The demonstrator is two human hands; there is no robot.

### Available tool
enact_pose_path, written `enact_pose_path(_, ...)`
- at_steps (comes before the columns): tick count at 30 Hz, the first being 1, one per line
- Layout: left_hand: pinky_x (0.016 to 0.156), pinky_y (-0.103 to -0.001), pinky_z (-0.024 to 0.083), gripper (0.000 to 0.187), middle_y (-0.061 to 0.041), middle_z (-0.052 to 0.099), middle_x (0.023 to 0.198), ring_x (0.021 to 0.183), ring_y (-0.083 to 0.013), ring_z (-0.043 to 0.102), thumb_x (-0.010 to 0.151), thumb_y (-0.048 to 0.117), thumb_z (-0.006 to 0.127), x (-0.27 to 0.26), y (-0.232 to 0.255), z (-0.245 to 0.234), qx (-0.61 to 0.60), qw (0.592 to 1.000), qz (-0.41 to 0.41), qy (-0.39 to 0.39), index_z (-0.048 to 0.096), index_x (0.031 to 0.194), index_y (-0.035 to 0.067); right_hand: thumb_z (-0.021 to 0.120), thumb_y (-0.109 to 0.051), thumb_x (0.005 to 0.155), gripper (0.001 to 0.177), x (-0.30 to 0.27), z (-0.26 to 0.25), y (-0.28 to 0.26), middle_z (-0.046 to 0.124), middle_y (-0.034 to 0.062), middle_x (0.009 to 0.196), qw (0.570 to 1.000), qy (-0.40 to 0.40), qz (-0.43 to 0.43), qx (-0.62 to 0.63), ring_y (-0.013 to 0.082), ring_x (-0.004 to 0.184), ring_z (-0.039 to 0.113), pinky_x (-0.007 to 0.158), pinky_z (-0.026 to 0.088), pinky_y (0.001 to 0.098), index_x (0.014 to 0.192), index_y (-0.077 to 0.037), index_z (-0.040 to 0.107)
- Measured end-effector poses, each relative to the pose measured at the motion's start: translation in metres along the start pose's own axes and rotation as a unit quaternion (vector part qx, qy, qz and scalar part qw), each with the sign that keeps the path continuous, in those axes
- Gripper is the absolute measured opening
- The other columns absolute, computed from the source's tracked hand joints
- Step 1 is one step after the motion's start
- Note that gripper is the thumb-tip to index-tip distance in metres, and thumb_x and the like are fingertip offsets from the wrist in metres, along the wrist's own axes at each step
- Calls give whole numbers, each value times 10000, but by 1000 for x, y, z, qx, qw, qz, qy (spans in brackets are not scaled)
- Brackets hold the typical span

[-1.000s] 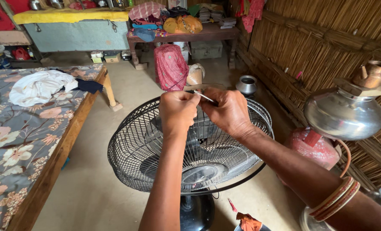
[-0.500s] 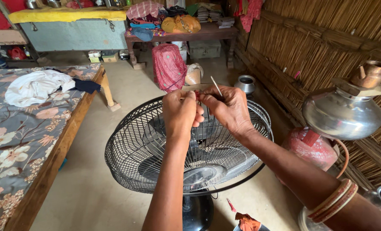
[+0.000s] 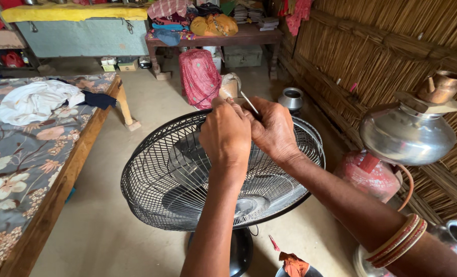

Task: The person uses a thin metal tool to adjust and secure the front grille of a standing fan. They manipulate the tool around the grille's edge and a red fabric piece, then reposition the grille on the fan.

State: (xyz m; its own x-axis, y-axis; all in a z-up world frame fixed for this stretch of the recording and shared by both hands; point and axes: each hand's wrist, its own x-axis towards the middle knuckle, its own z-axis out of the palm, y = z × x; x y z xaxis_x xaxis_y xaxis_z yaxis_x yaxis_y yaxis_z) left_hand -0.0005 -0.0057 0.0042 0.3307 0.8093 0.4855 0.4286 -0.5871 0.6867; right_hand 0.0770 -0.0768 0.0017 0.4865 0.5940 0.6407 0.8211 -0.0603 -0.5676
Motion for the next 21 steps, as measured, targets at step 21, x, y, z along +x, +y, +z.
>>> enact_pose_path(21, 647, -426, 557, 139, -109, 713, 753, 711, -298, 736, 791, 12, 756, -9, -18, -2, -193, 973, 69, 104, 621, 785, 43, 675, -75, 952, 79, 3, -2, 16, 723, 50, 778, 987, -65, -32, 144, 70, 681, 667, 616, 557, 257, 958, 2, 692)
